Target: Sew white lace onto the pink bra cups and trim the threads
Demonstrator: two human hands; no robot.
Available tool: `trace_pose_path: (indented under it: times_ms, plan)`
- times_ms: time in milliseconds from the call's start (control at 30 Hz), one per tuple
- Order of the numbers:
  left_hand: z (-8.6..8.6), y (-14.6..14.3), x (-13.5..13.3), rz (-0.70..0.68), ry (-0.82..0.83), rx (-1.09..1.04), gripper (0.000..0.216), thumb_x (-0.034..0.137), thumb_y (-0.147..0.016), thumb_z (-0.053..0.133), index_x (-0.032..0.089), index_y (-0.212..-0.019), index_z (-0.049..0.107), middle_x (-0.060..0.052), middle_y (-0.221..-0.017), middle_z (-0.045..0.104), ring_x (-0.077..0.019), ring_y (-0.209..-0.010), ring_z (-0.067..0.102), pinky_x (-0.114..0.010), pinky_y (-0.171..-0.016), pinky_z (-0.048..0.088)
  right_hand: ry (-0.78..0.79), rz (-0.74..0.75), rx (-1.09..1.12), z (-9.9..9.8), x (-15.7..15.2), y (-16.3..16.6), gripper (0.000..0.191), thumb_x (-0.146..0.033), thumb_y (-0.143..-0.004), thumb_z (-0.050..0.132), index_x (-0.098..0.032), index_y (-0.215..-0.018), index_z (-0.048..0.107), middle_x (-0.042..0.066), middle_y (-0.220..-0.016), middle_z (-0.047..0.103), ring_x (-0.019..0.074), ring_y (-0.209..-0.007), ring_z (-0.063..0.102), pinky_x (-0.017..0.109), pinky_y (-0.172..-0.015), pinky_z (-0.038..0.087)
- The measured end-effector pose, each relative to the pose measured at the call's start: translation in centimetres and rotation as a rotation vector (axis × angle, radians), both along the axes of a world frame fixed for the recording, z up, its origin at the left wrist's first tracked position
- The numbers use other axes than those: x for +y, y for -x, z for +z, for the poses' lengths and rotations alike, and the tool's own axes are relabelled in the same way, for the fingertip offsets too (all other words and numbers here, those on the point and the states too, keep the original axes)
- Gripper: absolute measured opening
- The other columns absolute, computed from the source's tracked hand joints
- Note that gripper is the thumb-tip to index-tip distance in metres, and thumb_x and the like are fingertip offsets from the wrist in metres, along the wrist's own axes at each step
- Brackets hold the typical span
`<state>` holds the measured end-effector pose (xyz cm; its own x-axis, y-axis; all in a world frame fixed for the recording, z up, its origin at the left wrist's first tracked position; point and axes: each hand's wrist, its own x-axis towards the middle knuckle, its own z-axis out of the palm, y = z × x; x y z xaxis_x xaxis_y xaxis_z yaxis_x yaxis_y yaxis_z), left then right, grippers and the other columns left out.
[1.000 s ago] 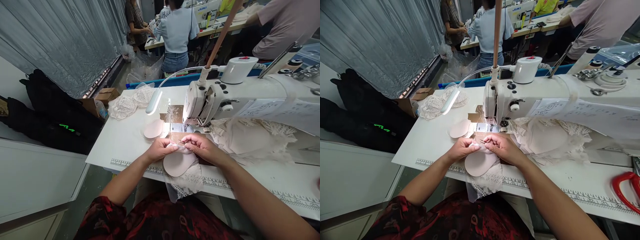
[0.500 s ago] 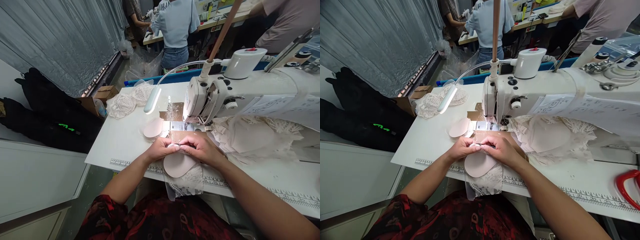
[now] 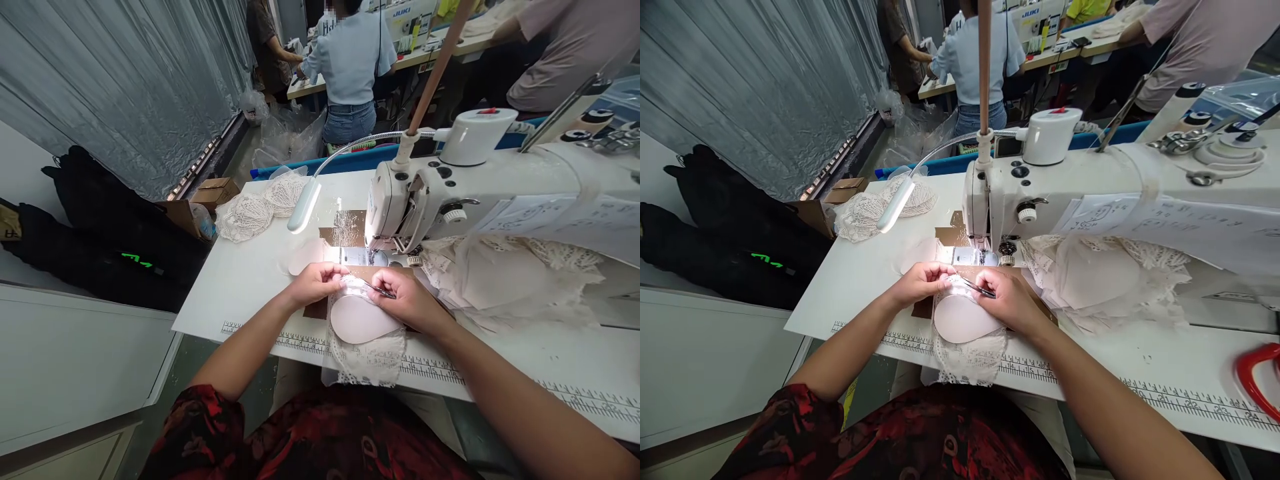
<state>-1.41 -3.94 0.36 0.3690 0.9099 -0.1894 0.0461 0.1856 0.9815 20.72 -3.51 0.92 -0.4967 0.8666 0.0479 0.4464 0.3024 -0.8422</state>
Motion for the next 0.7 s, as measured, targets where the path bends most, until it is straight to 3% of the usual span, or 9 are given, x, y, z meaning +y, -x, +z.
trace_pose_path:
  times_ms: [167,300,467,700]
  plan:
    - [-0.7,-0.8,3.4,-0.077,-0.172,0.291,0.029,0.023,-0.077,0.064,0.009,-0.102,0.064,0.004,-0.064,0.047,-0.0071,-0.058,0.044,-0.02,-0.06,0.039,-0.069,-0.011,-0.188,0.0,0.4,-0.4,0.013,-0.028,-0.079,0.053,-0.021,-0.069,0.047,-0.002,-0.07,0.055,0.0141,-0.066,0.048,0.026,-0.061,0.034]
    - [0.0,-2.1,5.4,-0.208,-0.265,0.489,0.036,0.016,-0.074,0.06,0.01,-0.109,0.064,0.003,-0.066,0.054,-0.0099,-0.063,0.049,-0.022,-0.065,0.042,-0.169,-0.094,-0.397,0.0,0.8,-1.0,0.011,-0.028,-0.077,0.053,-0.021,-0.069,0.051,0.0,-0.067,0.057,0.0156,-0.063,0.049,0.026,-0.055,0.029]
    - [0.6,-2.9,7.2,-0.344,-0.377,0.673,0.034,0.016,-0.075,0.057,0.01,-0.108,0.064,0.002,-0.069,0.061,-0.0107,-0.064,0.054,-0.021,-0.063,0.043,-0.227,-0.073,-0.506,0.1,1.0,-1.1,0.022,-0.027,-0.083,0.048,-0.022,-0.096,0.065,0.004,-0.085,0.067,0.0162,-0.064,0.055,0.025,-0.054,0.031]
    - [1.1,-2.4,8.5,-0.312,-0.406,0.739,0.02,0.014,-0.075,0.057,0.011,-0.092,0.066,0.002,-0.064,0.06,-0.0112,-0.06,0.054,-0.021,-0.063,0.044,-0.243,-0.019,-0.65,0.2,1.1,-0.5,0.036,-0.02,-0.083,0.051,-0.023,-0.115,0.065,0.005,-0.099,0.07,0.02,-0.08,0.062,0.028,-0.065,0.04]
